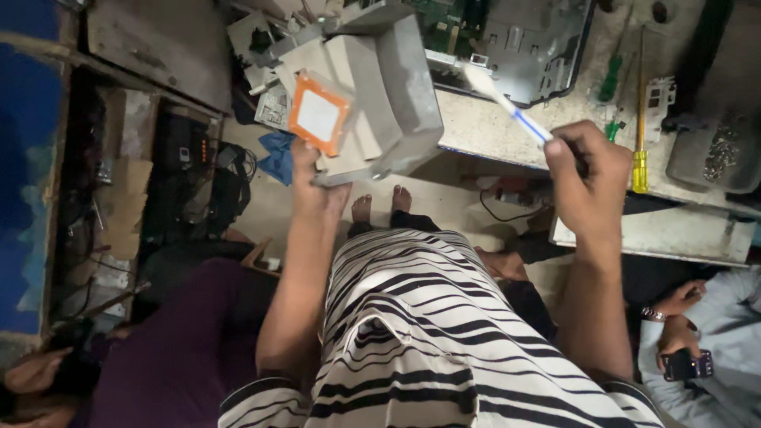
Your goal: The person cleans a CPU heatsink with a toothbrush, then places it onto the motherboard inside a computer case. They secure the heatsink using a screwdriver and later handle a power supply unit.
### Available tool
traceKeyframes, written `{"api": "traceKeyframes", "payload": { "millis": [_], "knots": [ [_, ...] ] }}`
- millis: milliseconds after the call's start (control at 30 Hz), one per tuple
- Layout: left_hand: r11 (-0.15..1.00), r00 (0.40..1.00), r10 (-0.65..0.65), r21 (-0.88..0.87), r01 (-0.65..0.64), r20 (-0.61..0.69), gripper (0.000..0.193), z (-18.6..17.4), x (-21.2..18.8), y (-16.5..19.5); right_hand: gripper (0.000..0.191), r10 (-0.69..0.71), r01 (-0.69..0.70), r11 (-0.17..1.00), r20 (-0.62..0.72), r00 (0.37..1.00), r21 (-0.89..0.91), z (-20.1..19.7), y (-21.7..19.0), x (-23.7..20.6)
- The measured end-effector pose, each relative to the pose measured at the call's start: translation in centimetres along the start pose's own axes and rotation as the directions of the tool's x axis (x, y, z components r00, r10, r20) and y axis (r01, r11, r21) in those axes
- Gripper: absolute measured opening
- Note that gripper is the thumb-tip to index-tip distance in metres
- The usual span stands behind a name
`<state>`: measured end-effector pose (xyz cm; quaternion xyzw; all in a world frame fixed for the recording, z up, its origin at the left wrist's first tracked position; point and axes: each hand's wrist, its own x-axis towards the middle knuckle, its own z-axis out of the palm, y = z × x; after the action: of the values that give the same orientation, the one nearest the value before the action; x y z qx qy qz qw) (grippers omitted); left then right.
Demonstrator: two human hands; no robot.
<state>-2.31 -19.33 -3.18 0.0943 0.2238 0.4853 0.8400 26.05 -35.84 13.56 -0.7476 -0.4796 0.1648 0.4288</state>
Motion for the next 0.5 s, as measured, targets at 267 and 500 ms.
{"api": "traceKeyframes", "payload": {
  "millis": [267,500],
  "knots": [
    [0.994,0.948,0.067,-0.101,-0.037,0.311,0.085,-7.6,3.0,-2.6,0.014,-0.249,0.253,0.967,0.316,0.915,0.03,-1.5,-2.4,3.2],
    [0.993,0.942,0.069,-0.112,-0.034,0.328,0.093,-7.4,2.1,-2.4,0.009,-0.35,0.318,0.937,0.357,0.866,0.147,-4.1,-5.0,2.9]
  ]
}}
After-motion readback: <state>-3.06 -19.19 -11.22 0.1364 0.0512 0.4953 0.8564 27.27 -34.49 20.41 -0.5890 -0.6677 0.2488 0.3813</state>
